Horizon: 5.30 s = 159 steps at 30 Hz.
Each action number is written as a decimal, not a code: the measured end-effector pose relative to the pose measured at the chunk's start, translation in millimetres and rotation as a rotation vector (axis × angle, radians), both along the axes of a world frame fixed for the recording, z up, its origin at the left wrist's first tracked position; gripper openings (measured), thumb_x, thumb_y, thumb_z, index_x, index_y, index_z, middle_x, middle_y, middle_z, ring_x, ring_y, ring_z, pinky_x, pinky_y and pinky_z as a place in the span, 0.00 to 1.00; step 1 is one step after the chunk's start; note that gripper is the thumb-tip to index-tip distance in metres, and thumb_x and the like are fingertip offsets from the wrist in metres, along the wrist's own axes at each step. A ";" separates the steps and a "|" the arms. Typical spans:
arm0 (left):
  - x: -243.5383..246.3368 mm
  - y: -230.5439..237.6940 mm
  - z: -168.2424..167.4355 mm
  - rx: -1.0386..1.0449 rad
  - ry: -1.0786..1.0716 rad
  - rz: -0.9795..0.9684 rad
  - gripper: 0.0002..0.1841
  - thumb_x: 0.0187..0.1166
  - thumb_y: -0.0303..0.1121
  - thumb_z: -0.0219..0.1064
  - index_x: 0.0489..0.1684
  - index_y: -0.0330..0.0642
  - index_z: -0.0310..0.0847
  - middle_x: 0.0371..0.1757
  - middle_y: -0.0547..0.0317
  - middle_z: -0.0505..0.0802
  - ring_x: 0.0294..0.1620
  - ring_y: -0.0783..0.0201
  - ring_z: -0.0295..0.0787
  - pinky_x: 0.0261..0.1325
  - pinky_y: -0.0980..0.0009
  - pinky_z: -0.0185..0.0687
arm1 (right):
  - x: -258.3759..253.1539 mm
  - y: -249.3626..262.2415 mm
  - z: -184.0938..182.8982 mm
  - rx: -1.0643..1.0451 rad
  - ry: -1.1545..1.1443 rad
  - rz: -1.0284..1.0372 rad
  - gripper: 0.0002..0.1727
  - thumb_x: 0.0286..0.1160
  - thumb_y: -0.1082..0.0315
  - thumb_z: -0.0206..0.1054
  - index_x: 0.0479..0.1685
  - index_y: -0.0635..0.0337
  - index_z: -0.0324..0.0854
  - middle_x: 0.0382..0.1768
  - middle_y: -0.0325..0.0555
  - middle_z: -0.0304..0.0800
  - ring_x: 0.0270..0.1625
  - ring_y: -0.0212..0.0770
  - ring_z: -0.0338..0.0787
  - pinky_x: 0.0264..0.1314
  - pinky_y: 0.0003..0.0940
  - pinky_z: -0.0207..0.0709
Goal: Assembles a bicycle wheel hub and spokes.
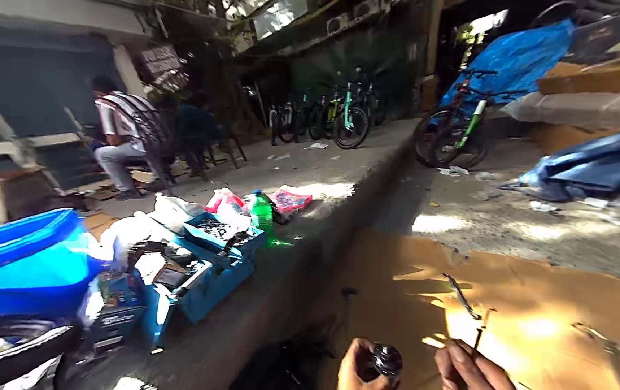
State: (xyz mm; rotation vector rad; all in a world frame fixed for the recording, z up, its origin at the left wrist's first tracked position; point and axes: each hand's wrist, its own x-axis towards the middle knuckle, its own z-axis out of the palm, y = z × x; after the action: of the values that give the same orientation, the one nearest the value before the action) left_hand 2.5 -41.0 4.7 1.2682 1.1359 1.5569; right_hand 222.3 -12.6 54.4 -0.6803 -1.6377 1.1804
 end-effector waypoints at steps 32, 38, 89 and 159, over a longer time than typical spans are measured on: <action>-6.2 -4.2 0.1 0.053 0.071 -0.187 0.24 0.58 0.17 0.78 0.57 0.29 0.82 0.50 0.56 0.96 0.51 0.66 0.95 0.60 0.65 0.93 | -47.3 -4.1 56.7 0.419 -0.747 -0.057 0.24 0.93 0.47 0.50 0.52 0.59 0.83 0.49 0.52 0.87 0.44 0.48 0.91 0.44 0.46 0.86; -10.6 -4.4 1.9 0.001 -0.004 -0.143 0.26 0.58 0.13 0.76 0.60 0.26 0.79 0.48 0.56 0.96 0.49 0.67 0.95 0.59 0.67 0.92 | -55.8 -15.7 53.9 0.340 -1.178 -0.151 0.35 0.87 0.37 0.51 0.49 0.65 0.82 0.36 0.61 0.90 0.41 0.63 0.93 0.43 0.59 0.85; -13.2 7.2 -11.4 0.015 0.096 -0.179 0.29 0.70 0.20 0.71 0.75 0.24 0.72 0.65 0.43 0.90 0.64 0.55 0.91 0.69 0.60 0.88 | -13.3 2.1 35.7 -0.393 0.155 -0.005 0.17 0.88 0.56 0.45 0.37 0.49 0.78 0.22 0.29 0.67 0.18 0.24 0.64 0.18 0.19 0.58; 0.5 0.9 -6.7 0.132 0.171 -0.011 0.23 0.64 0.29 0.82 0.55 0.33 0.80 0.51 0.53 0.94 0.52 0.60 0.95 0.53 0.62 0.97 | -21.6 -9.1 -18.5 0.159 -0.809 -0.117 0.21 0.91 0.47 0.49 0.46 0.49 0.83 0.30 0.38 0.90 0.36 0.41 0.91 0.41 0.47 0.82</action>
State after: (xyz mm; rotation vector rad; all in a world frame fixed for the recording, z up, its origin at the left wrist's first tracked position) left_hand 3.0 -40.1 -2.1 1.5174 1.1445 1.5608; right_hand 200.7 -21.7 35.9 -1.2308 -2.2772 0.7003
